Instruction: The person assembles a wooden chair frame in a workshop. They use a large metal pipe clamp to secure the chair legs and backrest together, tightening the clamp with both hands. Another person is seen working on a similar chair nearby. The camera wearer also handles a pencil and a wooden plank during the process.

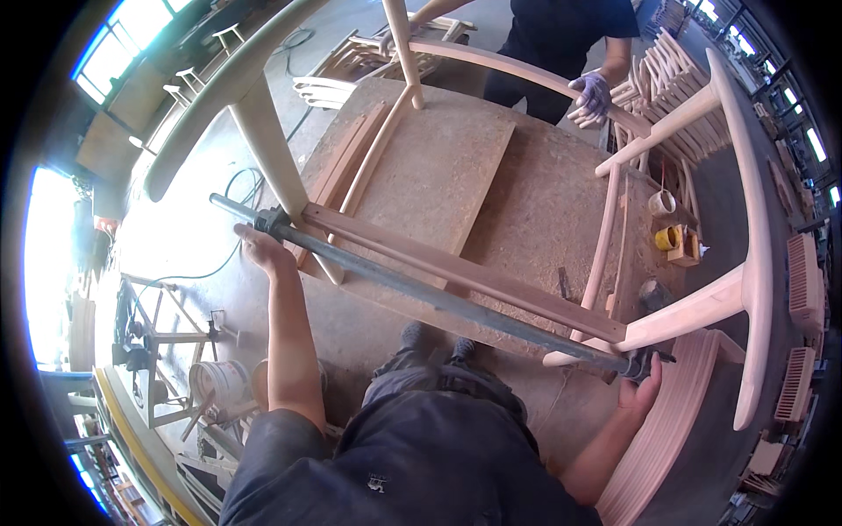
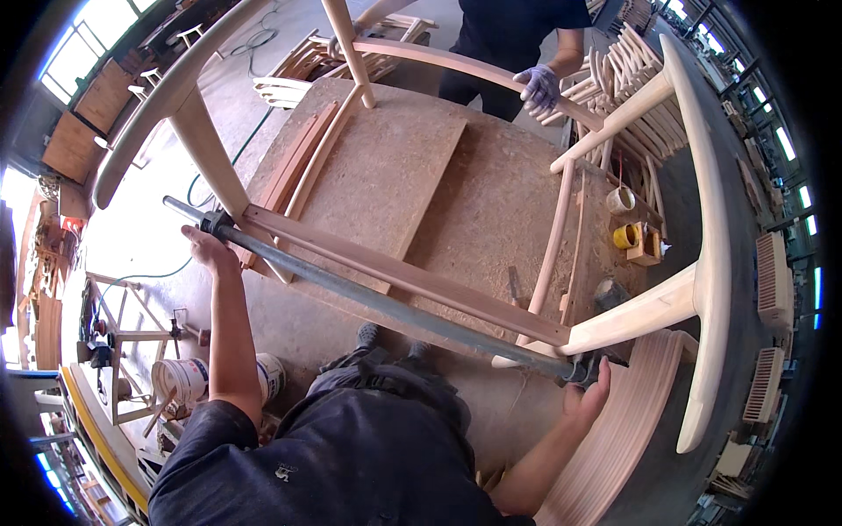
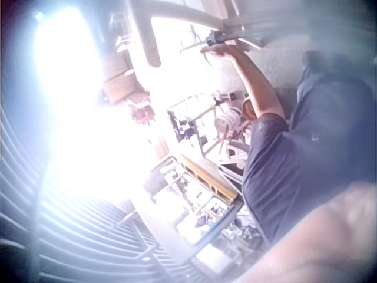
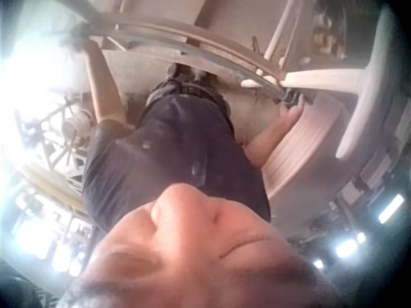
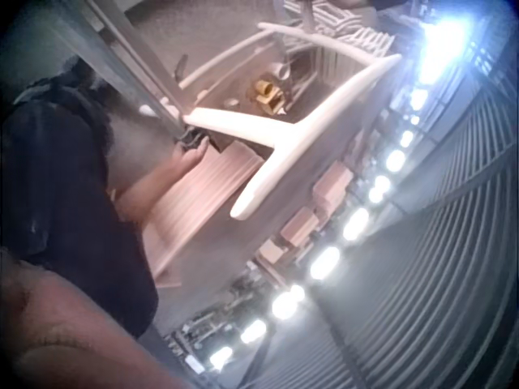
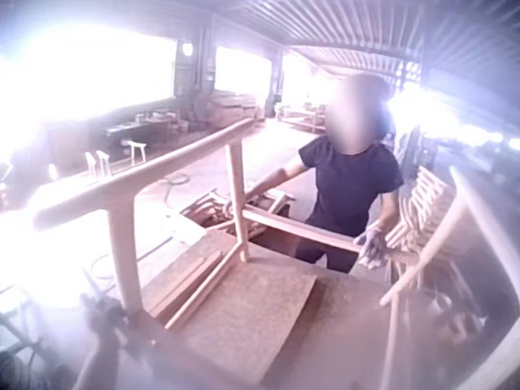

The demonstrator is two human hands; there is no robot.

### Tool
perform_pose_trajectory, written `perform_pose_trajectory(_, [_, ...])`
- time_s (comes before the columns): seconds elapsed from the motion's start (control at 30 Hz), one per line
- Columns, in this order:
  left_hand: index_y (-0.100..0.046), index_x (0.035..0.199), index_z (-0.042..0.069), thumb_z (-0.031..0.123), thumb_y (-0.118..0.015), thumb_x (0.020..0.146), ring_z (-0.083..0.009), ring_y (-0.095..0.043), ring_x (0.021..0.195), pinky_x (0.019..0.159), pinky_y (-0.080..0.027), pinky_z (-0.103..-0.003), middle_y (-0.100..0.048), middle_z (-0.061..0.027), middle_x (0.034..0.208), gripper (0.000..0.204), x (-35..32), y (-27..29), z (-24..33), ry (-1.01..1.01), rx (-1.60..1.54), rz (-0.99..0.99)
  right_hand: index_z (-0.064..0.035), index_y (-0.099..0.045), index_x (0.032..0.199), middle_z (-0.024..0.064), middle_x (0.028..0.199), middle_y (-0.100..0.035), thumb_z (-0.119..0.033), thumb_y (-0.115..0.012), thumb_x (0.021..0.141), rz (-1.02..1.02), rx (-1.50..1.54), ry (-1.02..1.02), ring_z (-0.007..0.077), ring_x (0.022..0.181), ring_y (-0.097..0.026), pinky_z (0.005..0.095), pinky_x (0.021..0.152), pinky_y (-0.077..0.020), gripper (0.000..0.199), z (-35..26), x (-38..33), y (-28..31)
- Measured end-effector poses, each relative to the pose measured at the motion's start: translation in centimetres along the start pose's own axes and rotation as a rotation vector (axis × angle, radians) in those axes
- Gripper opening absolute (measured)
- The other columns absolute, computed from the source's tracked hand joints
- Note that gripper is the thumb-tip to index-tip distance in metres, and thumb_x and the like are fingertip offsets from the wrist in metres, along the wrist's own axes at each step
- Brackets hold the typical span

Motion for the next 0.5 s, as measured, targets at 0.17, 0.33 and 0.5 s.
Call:
perform_pose_trajectory(0.17, [-0.062,0.095,0.001,0.043,-0.049,0.106,-0.0165,-0.064,0.070,0.057,-0.049,-0.024,-0.065,-0.0059,0.078,0.046,-1.4,-1.0,0.0,0.044,-0.139,-0.132,0.0011,-0.058,0.132,0.0123,0.135,-0.062,-0.024,-0.068,0.094,-0.043,0.043,0.021,0.0270,0.125,-0.058,0.0400,0.109,-0.0437,0.047,0.4,1.2,1.2])
perform_pose_trajectory(0.33, [-0.061,0.102,0.003,0.023,-0.066,0.099,-0.0174,-0.065,0.075,0.060,-0.053,-0.026,-0.066,-0.0064,0.090,0.021,-1.7,-2.0,-0.2,0.070,-0.303,-0.255,-0.0018,-0.057,0.136,0.0103,0.139,-0.059,-0.029,-0.065,0.097,-0.074,0.114,0.038,0.0273,0.128,-0.055,0.0416,0.111,-0.0412,0.048,0.8,1.0,0.6])
perform_pose_trajectory(0.5, [-0.060,0.118,0.001,0.019,-0.068,0.096,-0.0211,-0.066,0.094,0.081,-0.056,-0.035,-0.067,-0.0101,0.103,0.030,0.0,-2.0,-3.2,0.088,-0.293,-0.483,-0.0037,-0.057,0.137,0.0093,0.139,-0.061,-0.032,-0.058,0.102,0.022,0.203,-0.042,0.0267,0.127,-0.056,0.0427,0.111,-0.0421,0.045,1.5,1.6,2.4])
Point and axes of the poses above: each hand's wrist, its own x-axis towards the middle knuckle, its own y-axis out of the back of the hand, z = x × y, the point moved 5 cm from there along x, towards the middle knuckle
